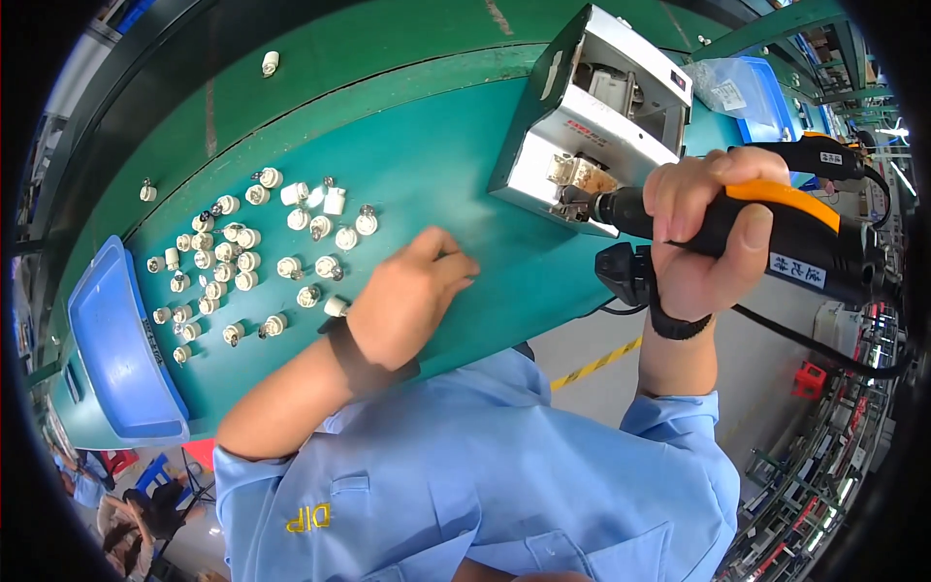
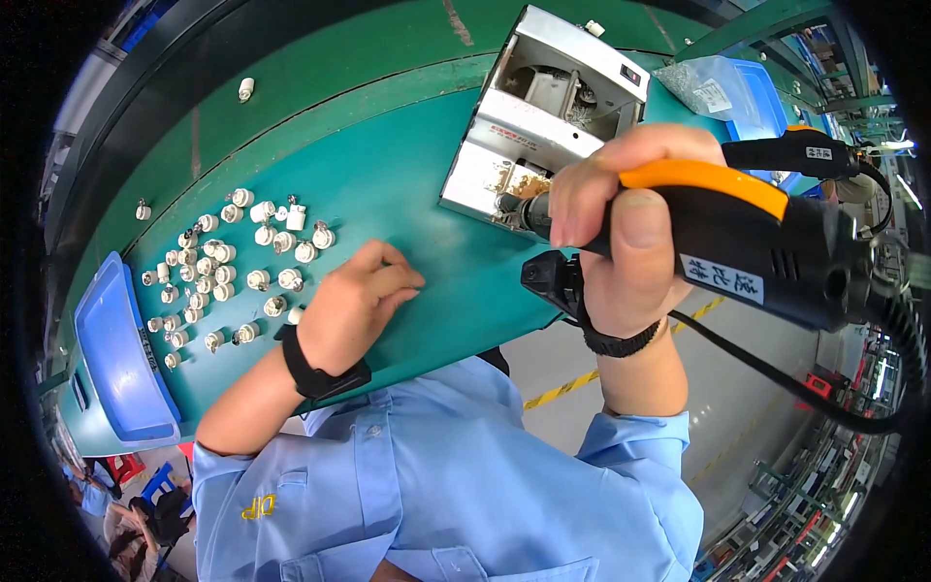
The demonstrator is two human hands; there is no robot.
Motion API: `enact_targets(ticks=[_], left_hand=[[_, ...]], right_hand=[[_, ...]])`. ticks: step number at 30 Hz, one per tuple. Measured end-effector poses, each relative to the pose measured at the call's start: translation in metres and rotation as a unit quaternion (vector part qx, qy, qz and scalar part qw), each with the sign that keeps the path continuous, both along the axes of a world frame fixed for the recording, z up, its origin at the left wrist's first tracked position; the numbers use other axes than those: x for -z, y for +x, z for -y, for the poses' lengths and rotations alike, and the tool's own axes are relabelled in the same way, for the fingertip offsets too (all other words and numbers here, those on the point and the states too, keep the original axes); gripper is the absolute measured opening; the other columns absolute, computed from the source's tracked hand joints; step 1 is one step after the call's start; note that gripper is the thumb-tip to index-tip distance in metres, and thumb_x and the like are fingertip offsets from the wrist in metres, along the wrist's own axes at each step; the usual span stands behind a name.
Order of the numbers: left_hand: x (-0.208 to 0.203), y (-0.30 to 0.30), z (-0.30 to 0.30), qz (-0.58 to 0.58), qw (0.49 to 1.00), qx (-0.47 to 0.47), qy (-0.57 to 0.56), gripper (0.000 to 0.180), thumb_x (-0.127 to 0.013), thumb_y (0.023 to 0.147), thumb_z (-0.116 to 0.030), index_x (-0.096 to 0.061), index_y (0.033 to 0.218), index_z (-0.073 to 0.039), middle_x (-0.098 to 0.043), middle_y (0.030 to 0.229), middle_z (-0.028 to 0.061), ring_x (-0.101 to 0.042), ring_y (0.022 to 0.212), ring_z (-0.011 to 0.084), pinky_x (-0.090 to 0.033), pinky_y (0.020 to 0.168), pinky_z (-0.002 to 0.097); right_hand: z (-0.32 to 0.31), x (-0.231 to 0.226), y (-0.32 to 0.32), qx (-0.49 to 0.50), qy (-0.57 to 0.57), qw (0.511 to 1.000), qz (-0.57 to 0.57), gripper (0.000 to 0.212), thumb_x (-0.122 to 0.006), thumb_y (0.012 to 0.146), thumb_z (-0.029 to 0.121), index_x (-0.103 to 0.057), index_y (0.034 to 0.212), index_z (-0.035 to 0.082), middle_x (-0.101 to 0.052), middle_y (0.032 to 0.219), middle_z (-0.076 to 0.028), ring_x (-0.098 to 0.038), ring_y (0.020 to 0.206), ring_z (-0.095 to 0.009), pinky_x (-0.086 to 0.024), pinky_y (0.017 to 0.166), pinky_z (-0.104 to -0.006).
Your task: The person picks up a white component and a metal piece, places them into a fixture, and uses a power tool on the assembly before setting it aside. This process is repeated multiple times with other components on the work surface.
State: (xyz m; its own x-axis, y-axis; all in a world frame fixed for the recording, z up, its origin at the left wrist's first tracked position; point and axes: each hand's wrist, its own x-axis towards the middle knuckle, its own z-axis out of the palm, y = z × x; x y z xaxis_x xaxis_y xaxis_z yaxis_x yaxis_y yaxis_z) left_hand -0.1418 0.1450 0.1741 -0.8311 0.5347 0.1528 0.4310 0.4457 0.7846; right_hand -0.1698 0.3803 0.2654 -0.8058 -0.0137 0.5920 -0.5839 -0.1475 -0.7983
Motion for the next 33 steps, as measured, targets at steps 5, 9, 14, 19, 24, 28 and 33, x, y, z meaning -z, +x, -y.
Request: enact_targets(ticks=[5,9,14,19,24,28,33], left_hand=[[0.006,0.008,-0.003,0.015,0.999,-0.036,-0.010,0.020,-0.070,0.076,0.002,-0.067,0.095,-0.004,-0.059,0.094,0.0111,-0.063,0.074,0.0265,-0.053,0.067,0.0333],[0.023,0.005,0.001,0.058,0.996,-0.052,0.032,0.022,-0.071,0.076,0.002,-0.067,0.098,-0.002,-0.060,0.094,0.0103,-0.064,0.074,0.0214,-0.053,0.066,0.0307],[0.031,0.006,0.005,0.128,0.987,-0.056,0.086,0.025,-0.073,0.075,0.003,-0.067,0.099,-0.001,-0.060,0.093,0.0085,-0.063,0.074,0.0152,-0.052,0.065,0.0274],[0.037,0.006,0.003,0.163,0.974,-0.061,0.145,0.025,-0.073,0.074,0.002,-0.066,0.097,-0.002,-0.060,0.089,0.0108,-0.064,0.072,0.0210,-0.052,0.064,0.0310],[0.040,0.006,0.006,0.150,0.978,-0.050,0.139,0.027,-0.074,0.075,0.004,-0.066,0.100,-0.001,-0.060,0.090,0.0075,-0.063,0.073,0.0149,-0.053,0.064,0.0271],[0.041,0.009,0.007,0.142,0.978,-0.058,0.140,0.026,-0.074,0.074,0.004,-0.066,0.099,-0.001,-0.060,0.089,0.0080,-0.064,0.072,0.0167,-0.053,0.064,0.0283],[0.040,0.007,0.007,0.136,0.980,-0.061,0.135,0.026,-0.074,0.074,0.003,-0.066,0.098,-0.001,-0.060,0.087,0.0091,-0.064,0.072,0.0187,-0.053,0.063,0.0293]], right_hand=[[-0.010,-0.008,-0.018,-0.045,0.009,0.996,0.072,0.034,-0.041,0.098,0.038,-0.047,0.106,0.006,-0.040,0.059,0.001,-0.039,0.052,-0.009,-0.033,0.053,-0.0269],[-0.011,-0.002,-0.035,-0.048,-0.052,0.988,0.139,0.031,-0.039,0.099,0.035,-0.047,0.106,0.006,-0.041,0.059,0.002,-0.039,0.050,-0.009,-0.032,0.052,-0.0266],[0.035,0.014,0.011,-0.078,-0.107,0.984,0.123,0.037,-0.047,0.097,0.042,-0.047,0.103,0.005,-0.044,0.058,0.000,-0.042,0.047,-0.012,-0.035,0.049,-0.0274],[0.055,0.021,0.021,-0.137,-0.044,0.987,0.067,0.048,-0.064,0.089,0.046,-0.045,0.103,0.005,-0.052,0.059,-0.004,-0.049,0.049,-0.014,-0.043,0.048,-0.0290],[0.074,0.022,0.026,-0.099,-0.044,0.984,0.138,0.045,-0.069,0.087,0.037,-0.044,0.102,0.004,-0.054,0.061,-0.006,-0.052,0.051,-0.015,-0.046,0.049,-0.0294],[0.080,0.028,0.024,-0.114,-0.031,0.982,0.148,0.041,-0.069,0.087,0.033,-0.045,0.100,0.003,-0.054,0.062,-0.005,-0.053,0.052,-0.015,-0.048,0.051,-0.0297],[0.087,0.027,0.020,-0.144,0.019,0.981,0.131,0.039,-0.066,0.088,0.035,-0.044,0.098,0.004,-0.052,0.061,-0.003,-0.051,0.050,-0.014,-0.045,0.051,-0.0286]])
